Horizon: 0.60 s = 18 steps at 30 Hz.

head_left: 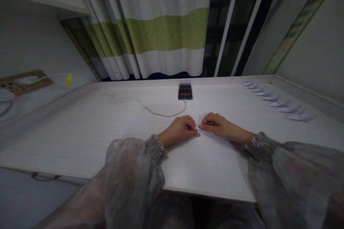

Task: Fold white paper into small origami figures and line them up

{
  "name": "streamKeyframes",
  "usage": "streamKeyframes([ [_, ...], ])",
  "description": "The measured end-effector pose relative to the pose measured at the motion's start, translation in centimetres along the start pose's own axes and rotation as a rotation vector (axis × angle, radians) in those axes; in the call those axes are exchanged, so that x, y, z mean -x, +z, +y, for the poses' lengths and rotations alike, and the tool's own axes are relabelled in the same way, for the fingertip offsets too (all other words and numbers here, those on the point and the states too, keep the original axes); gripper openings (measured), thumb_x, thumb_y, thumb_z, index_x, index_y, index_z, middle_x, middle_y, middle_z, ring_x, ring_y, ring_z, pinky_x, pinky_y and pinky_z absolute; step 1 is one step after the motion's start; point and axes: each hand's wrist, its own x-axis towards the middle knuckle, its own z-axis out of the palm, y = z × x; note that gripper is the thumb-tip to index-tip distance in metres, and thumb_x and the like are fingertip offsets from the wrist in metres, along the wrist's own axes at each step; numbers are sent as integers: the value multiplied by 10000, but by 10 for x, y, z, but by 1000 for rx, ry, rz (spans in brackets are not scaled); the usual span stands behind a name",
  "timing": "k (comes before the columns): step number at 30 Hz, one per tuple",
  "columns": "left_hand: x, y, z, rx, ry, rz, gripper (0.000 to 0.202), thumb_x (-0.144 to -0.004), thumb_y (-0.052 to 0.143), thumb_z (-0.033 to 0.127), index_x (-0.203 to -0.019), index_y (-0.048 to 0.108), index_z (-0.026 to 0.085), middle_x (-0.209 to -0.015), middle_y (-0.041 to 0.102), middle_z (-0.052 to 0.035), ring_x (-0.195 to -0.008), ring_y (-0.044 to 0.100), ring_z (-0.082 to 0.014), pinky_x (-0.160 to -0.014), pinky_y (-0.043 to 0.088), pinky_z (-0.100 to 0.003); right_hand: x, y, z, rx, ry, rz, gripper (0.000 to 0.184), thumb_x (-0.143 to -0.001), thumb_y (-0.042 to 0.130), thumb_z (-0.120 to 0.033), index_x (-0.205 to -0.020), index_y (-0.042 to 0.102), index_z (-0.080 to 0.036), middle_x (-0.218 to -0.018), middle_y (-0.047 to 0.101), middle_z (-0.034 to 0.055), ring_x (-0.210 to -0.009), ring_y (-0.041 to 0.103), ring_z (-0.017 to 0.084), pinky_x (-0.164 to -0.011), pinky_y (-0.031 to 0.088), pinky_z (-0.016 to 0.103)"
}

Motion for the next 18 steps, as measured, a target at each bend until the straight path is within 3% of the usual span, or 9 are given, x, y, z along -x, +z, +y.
streamKeyframes([
  [7, 0, 1, 0, -23, -2, 1, 178, -581, 690, 235, -548, 550, 130, -739, 541, -1, -637, 487, -83, -632, 395, -233, -1, 12, 0, 170, 26, 54, 309, -758, 453, -495, -727, 557, -206, -846, 548, 47, -852, 469, 224, -710, 320, 357],
  [18, 0, 0, 3, -59, -13, -6, 165, -598, 676, 226, -544, 554, 128, -751, 534, -1, -623, 472, -74, -607, 383, -218, 1, 11, -4, 167, 18, 21, 134, -760, 517, -333, -750, 529, -200, -873, 547, 53, -862, 459, 221, -709, 318, 347],
])
